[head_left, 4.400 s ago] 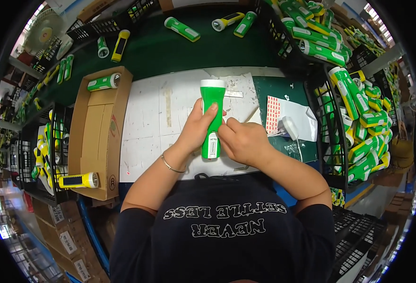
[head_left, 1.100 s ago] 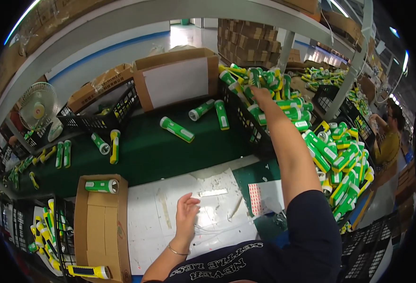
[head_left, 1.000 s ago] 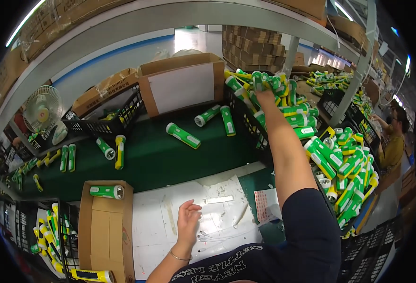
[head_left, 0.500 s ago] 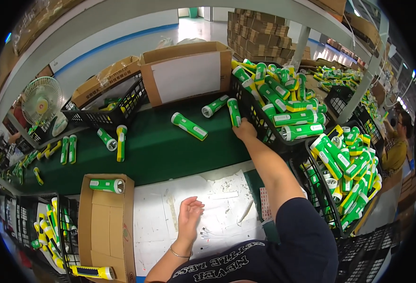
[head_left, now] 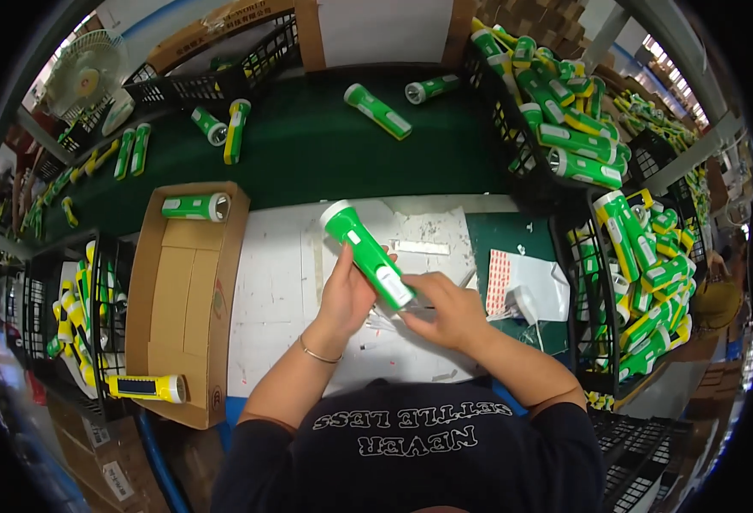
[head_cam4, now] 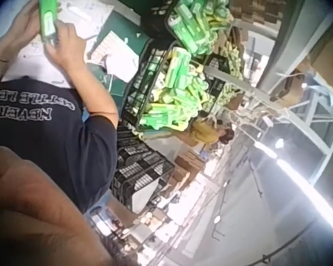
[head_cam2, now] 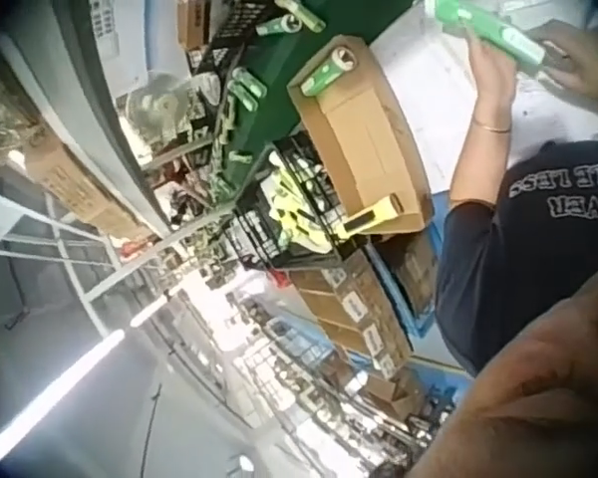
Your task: Apply adhesive labels to flashlights and sort them into crates on an assembly line.
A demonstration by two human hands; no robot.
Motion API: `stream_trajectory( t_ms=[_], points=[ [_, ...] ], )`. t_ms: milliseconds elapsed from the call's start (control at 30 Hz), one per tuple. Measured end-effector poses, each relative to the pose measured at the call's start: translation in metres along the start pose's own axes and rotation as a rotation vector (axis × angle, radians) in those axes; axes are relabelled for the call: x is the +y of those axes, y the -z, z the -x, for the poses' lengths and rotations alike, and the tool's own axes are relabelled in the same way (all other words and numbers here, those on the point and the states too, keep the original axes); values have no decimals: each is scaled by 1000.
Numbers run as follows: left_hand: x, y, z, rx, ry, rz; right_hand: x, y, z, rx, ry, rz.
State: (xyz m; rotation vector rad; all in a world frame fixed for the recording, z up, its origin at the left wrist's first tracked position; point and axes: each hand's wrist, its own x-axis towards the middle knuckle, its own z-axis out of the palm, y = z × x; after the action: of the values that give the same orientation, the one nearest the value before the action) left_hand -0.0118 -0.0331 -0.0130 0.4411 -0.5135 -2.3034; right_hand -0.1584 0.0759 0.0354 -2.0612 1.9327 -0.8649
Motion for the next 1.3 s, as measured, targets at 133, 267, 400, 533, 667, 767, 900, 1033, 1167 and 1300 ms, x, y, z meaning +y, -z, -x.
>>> stream_trajectory(
  t_ms=[133, 267, 400, 533, 667, 767, 900, 1033, 1167, 1300],
  points=[
    [1, -6, 6, 77, 93, 57, -6, -10, 21, 36, -42, -251],
    [2, -12, 10, 211, 102, -45, -10, -1, 34, -30, -226, -323],
    [-2, -1, 10, 199, 127, -85, -9, -2, 45, 2, -201, -307],
    [-4, 5, 12, 174, 148, -133, -11, -2, 46, -19, -233, -304],
    [-4, 5, 12, 156, 170, -133, -6, -7, 45, -63, -280, -370],
    [-7, 2, 7, 169, 139, -250, -1, -12, 35, 30, -84, -225],
    [-2, -13, 12, 110, 43, -386, -13, -4, 17, 76, 98, 84],
    [-8, -12, 14, 40, -59, -612, -13, -11, 4, 77, 242, 239],
    [-12, 1, 14, -79, -154, -729, -13, -24, 3, 31, 299, 260],
    [-2, 3, 9, 68, -201, -624, -22, -20, 26, -170, 467, 49]
  ],
)
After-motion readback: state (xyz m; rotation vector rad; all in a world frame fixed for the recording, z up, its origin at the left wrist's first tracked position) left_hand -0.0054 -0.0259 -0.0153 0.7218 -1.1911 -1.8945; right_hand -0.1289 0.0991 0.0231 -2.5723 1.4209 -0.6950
